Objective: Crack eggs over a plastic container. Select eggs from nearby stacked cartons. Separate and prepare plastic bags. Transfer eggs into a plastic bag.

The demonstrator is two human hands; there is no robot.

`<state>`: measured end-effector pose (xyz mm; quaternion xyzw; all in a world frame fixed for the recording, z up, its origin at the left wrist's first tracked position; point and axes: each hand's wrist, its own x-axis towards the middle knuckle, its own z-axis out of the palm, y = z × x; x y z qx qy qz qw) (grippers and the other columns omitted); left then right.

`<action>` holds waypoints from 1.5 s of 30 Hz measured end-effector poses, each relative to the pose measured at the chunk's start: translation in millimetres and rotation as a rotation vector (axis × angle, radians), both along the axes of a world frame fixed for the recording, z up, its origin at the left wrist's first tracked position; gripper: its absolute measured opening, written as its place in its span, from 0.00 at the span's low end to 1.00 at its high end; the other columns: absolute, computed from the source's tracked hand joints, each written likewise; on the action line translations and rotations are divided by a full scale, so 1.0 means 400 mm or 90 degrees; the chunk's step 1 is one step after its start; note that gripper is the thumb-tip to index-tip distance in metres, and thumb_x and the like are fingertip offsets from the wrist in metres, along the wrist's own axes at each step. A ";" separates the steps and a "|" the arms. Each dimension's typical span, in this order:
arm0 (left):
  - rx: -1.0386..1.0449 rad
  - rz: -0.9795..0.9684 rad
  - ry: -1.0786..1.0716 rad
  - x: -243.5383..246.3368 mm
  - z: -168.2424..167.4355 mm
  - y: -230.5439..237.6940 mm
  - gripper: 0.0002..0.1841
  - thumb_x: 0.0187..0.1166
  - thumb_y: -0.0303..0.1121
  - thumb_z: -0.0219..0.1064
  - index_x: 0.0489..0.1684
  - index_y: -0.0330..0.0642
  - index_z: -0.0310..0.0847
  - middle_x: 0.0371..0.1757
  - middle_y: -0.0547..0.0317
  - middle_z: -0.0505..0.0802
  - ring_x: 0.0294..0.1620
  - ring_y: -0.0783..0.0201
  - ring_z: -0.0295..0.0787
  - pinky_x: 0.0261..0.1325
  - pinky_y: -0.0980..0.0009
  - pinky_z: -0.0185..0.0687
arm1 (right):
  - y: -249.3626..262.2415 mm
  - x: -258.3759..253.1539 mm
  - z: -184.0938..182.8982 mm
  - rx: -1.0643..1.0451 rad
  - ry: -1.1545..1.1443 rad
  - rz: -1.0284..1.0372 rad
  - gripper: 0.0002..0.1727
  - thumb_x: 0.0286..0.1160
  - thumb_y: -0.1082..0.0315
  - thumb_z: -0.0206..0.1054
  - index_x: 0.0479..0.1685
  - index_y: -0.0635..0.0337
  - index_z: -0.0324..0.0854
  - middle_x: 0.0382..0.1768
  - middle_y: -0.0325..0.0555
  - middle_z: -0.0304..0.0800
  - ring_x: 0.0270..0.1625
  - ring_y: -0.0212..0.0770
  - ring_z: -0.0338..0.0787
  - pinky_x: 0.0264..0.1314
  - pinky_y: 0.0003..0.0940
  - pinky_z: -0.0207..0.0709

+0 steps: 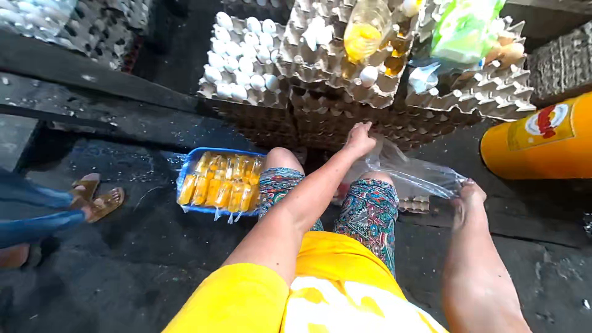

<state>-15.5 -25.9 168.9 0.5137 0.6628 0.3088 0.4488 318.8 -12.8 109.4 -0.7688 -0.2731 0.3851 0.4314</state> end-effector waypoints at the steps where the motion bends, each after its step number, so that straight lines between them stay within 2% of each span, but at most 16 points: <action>1: 0.017 -0.001 0.008 -0.023 0.009 -0.019 0.34 0.80 0.30 0.68 0.88 0.36 0.65 0.86 0.36 0.71 0.87 0.44 0.67 0.86 0.49 0.65 | -0.015 0.004 -0.006 -0.003 0.005 -0.004 0.20 0.93 0.58 0.50 0.67 0.65 0.75 0.52 0.49 0.81 0.49 0.37 0.82 0.54 0.38 0.79; 3: 0.051 -0.018 0.023 -0.089 0.023 -0.073 0.34 0.81 0.33 0.68 0.88 0.36 0.64 0.89 0.37 0.66 0.90 0.45 0.61 0.90 0.49 0.60 | -0.034 -0.010 0.003 -0.019 0.013 -0.007 0.19 0.93 0.57 0.51 0.65 0.63 0.75 0.48 0.46 0.79 0.44 0.35 0.79 0.50 0.36 0.77; 4: 0.060 -0.028 0.014 -0.129 0.026 -0.106 0.33 0.82 0.33 0.68 0.88 0.35 0.65 0.89 0.38 0.68 0.90 0.47 0.63 0.89 0.51 0.61 | -0.040 -0.024 0.015 -0.025 0.014 -0.004 0.19 0.92 0.57 0.52 0.64 0.62 0.76 0.45 0.45 0.78 0.42 0.35 0.79 0.47 0.35 0.77; 7: -0.010 -0.028 -0.145 -0.249 0.045 -0.230 0.29 0.85 0.33 0.67 0.85 0.36 0.68 0.83 0.44 0.77 0.80 0.51 0.77 0.80 0.53 0.74 | -0.042 -0.070 0.039 -0.033 -0.005 0.027 0.17 0.92 0.58 0.54 0.62 0.61 0.76 0.40 0.41 0.75 0.36 0.32 0.76 0.42 0.32 0.75; 9: -0.082 0.011 -0.280 -0.312 0.047 -0.314 0.26 0.87 0.31 0.63 0.84 0.39 0.69 0.81 0.47 0.79 0.76 0.54 0.79 0.74 0.52 0.78 | -0.038 -0.098 0.043 -0.035 0.000 0.044 0.17 0.92 0.59 0.54 0.64 0.62 0.76 0.43 0.44 0.77 0.39 0.35 0.77 0.45 0.35 0.76; 10: -0.103 0.031 -0.334 -0.335 0.043 -0.353 0.25 0.89 0.32 0.58 0.85 0.41 0.68 0.81 0.49 0.79 0.75 0.55 0.80 0.72 0.52 0.79 | -0.039 -0.118 0.046 -0.035 0.011 0.047 0.16 0.91 0.60 0.54 0.63 0.62 0.76 0.41 0.43 0.75 0.37 0.34 0.76 0.43 0.34 0.75; 13: -0.111 0.066 -0.466 -0.368 -0.018 -0.451 0.25 0.91 0.37 0.47 0.87 0.45 0.65 0.82 0.52 0.78 0.73 0.55 0.82 0.68 0.50 0.81 | -0.039 -0.174 0.056 -0.029 0.074 0.034 0.08 0.91 0.63 0.52 0.46 0.54 0.73 0.26 0.34 0.68 0.21 0.29 0.68 0.25 0.26 0.69; 16: -0.061 0.099 -0.529 -0.369 -0.090 -0.514 0.26 0.91 0.38 0.42 0.85 0.42 0.66 0.80 0.51 0.80 0.69 0.56 0.85 0.66 0.55 0.83 | -0.041 -0.199 0.058 0.000 0.162 0.040 0.11 0.92 0.64 0.49 0.38 0.51 0.71 0.18 0.30 0.64 0.14 0.25 0.62 0.16 0.21 0.63; 20: -0.012 0.132 -0.619 -0.368 -0.100 -0.502 0.25 0.93 0.39 0.41 0.86 0.42 0.63 0.77 0.53 0.82 0.69 0.58 0.85 0.68 0.56 0.82 | -0.049 -0.191 0.074 -0.001 0.196 0.034 0.11 0.91 0.66 0.48 0.36 0.51 0.66 0.17 0.32 0.65 0.14 0.27 0.65 0.17 0.22 0.68; 26: -0.034 0.149 -0.568 -0.337 -0.089 -0.488 0.23 0.94 0.35 0.46 0.85 0.38 0.64 0.77 0.48 0.82 0.67 0.57 0.87 0.69 0.58 0.82 | -0.080 -0.186 0.055 -0.010 0.110 0.064 0.09 0.90 0.67 0.49 0.38 0.55 0.68 0.21 0.35 0.69 0.18 0.29 0.71 0.24 0.25 0.75; 29: -0.021 0.150 -0.563 -0.339 -0.097 -0.494 0.23 0.93 0.33 0.48 0.84 0.36 0.65 0.74 0.47 0.84 0.64 0.59 0.88 0.68 0.59 0.82 | -0.051 -0.199 0.071 0.065 0.170 0.032 0.11 0.92 0.66 0.48 0.37 0.54 0.68 0.17 0.33 0.68 0.15 0.28 0.69 0.20 0.24 0.73; 32: -0.015 0.155 -0.540 -0.351 -0.099 -0.515 0.22 0.93 0.34 0.48 0.83 0.38 0.66 0.74 0.48 0.84 0.62 0.60 0.88 0.66 0.61 0.83 | -0.014 -0.240 0.139 0.105 0.214 -0.002 0.13 0.91 0.68 0.47 0.32 0.52 0.66 0.15 0.33 0.65 0.12 0.27 0.65 0.15 0.22 0.67; 34: -0.014 0.166 -0.543 -0.357 -0.096 -0.522 0.22 0.93 0.34 0.48 0.82 0.38 0.67 0.72 0.49 0.85 0.59 0.61 0.89 0.64 0.61 0.83 | 0.014 -0.254 0.166 0.114 0.165 -0.001 0.12 0.89 0.69 0.48 0.31 0.53 0.66 0.16 0.34 0.64 0.13 0.28 0.65 0.17 0.23 0.67; 39: -0.023 0.188 -0.574 -0.366 -0.085 -0.515 0.21 0.94 0.32 0.47 0.82 0.36 0.66 0.70 0.49 0.86 0.59 0.61 0.89 0.65 0.62 0.83 | 0.094 -0.244 0.181 0.080 -0.036 0.050 0.09 0.88 0.67 0.53 0.39 0.58 0.73 0.24 0.37 0.69 0.20 0.30 0.69 0.27 0.27 0.72; 42: -0.036 0.185 -0.575 -0.362 -0.087 -0.508 0.21 0.94 0.32 0.48 0.82 0.37 0.67 0.69 0.50 0.86 0.59 0.61 0.89 0.65 0.61 0.83 | 0.102 -0.209 0.169 0.103 -0.022 0.036 0.10 0.89 0.67 0.52 0.38 0.58 0.73 0.23 0.36 0.68 0.20 0.30 0.69 0.27 0.27 0.73; 45: -0.035 0.180 -0.577 -0.372 -0.077 -0.505 0.20 0.94 0.30 0.47 0.81 0.35 0.67 0.69 0.49 0.86 0.60 0.61 0.89 0.66 0.61 0.83 | 0.102 -0.167 0.151 0.160 0.055 0.024 0.11 0.89 0.68 0.51 0.33 0.54 0.69 0.18 0.33 0.67 0.16 0.28 0.68 0.21 0.25 0.71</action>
